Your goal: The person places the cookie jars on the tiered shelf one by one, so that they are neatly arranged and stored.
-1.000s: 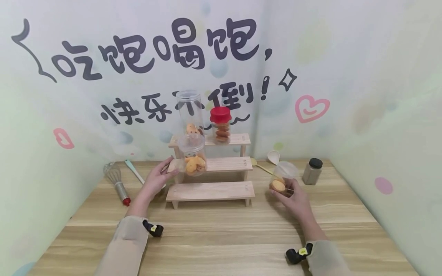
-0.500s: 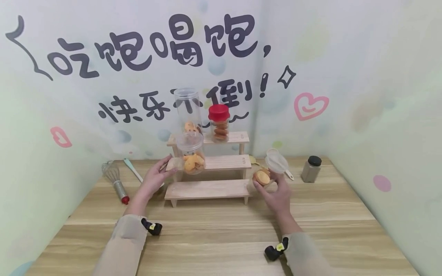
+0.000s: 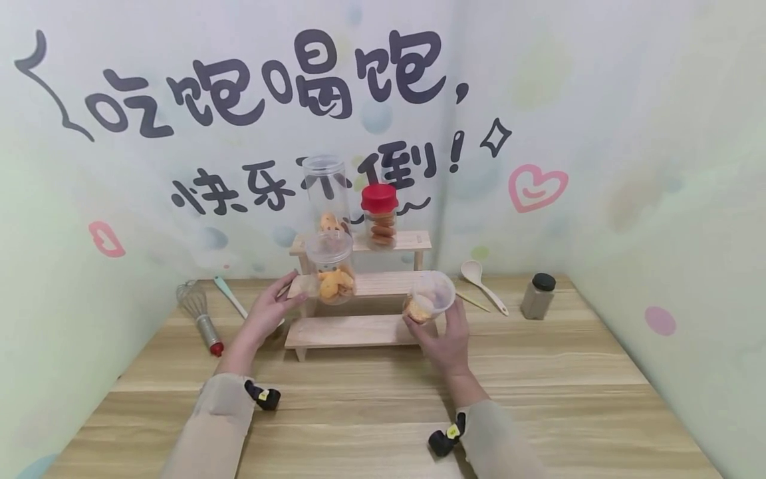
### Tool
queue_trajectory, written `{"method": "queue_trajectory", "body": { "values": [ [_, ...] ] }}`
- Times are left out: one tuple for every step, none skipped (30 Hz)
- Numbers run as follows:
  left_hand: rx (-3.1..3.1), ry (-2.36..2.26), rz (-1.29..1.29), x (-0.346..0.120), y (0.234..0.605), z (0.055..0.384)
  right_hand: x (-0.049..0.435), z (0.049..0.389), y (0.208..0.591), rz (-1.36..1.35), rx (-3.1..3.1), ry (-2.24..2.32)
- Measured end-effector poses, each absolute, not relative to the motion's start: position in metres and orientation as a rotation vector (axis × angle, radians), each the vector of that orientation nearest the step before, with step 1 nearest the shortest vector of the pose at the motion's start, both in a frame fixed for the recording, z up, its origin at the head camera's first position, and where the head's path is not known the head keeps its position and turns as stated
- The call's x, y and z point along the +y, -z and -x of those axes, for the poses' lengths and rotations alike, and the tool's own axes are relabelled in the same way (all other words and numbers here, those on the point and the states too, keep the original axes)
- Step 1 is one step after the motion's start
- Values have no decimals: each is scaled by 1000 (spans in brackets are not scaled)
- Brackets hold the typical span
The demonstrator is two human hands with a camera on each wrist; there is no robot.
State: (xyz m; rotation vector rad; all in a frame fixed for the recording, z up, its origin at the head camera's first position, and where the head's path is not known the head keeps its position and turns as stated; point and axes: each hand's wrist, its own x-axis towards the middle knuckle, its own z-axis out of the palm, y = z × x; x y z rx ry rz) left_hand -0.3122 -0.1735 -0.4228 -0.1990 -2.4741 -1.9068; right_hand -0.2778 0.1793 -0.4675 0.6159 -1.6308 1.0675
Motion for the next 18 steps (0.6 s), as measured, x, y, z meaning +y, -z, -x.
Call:
{"method": "queue_trajectory", "body": {
  "values": [
    [-2470, 1906, 202, -173, 423, 312, 177, 283, 471, -619, -1627, -1061],
    [-2465, 1905, 203, -173, 424, 312, 174, 287, 474, -615, -1628, -1059],
    [-2462, 1903, 204, -173, 425, 312, 172, 292, 478, -607, -1637, -1056],
    [-2460, 1902, 205, -173, 425, 312, 169, 293, 479, -597, -1642, -1052],
    [-2460, 1900, 203, -173, 425, 312, 166, 295, 480, -586, -1644, -1053],
    [-2458, 1902, 202, -173, 425, 312, 163, 296, 480, -573, -1644, -1052],
    [-2457, 1906, 203, -173, 425, 312, 160, 297, 481, -556, -1647, -1043],
    [-2458, 1910, 202, -173, 425, 312, 159, 297, 482, -535, -1652, -1025],
    [-2459, 1913, 202, -173, 424, 312, 157, 298, 483, -521, -1656, -1003],
    [-2458, 1916, 200, -173, 424, 311, 156, 298, 483, -515, -1658, -981],
    [-2458, 1917, 198, -173, 424, 311, 156, 299, 483, -512, -1666, -956],
    [-2455, 1920, 197, -173, 424, 311, 155, 299, 482, -511, -1679, -929],
    [-2455, 1917, 196, -173, 423, 311, 155, 299, 482, -515, -1694, -907],
    [-2454, 1915, 195, -173, 423, 311, 154, 298, 481, -523, -1716, -888],
    [-2452, 1913, 193, -172, 423, 310, 153, 298, 479, -536, -1738, -881],
    [-2448, 1915, 190, -172, 423, 310, 152, 297, 477, -547, -1762, -881],
    [-2445, 1919, 190, -172, 422, 310, 151, 297, 476, -553, -1791, -886],
    [-2443, 1923, 192, -172, 422, 310, 149, 297, 474, -554, -1818, -897]
  ]
}}
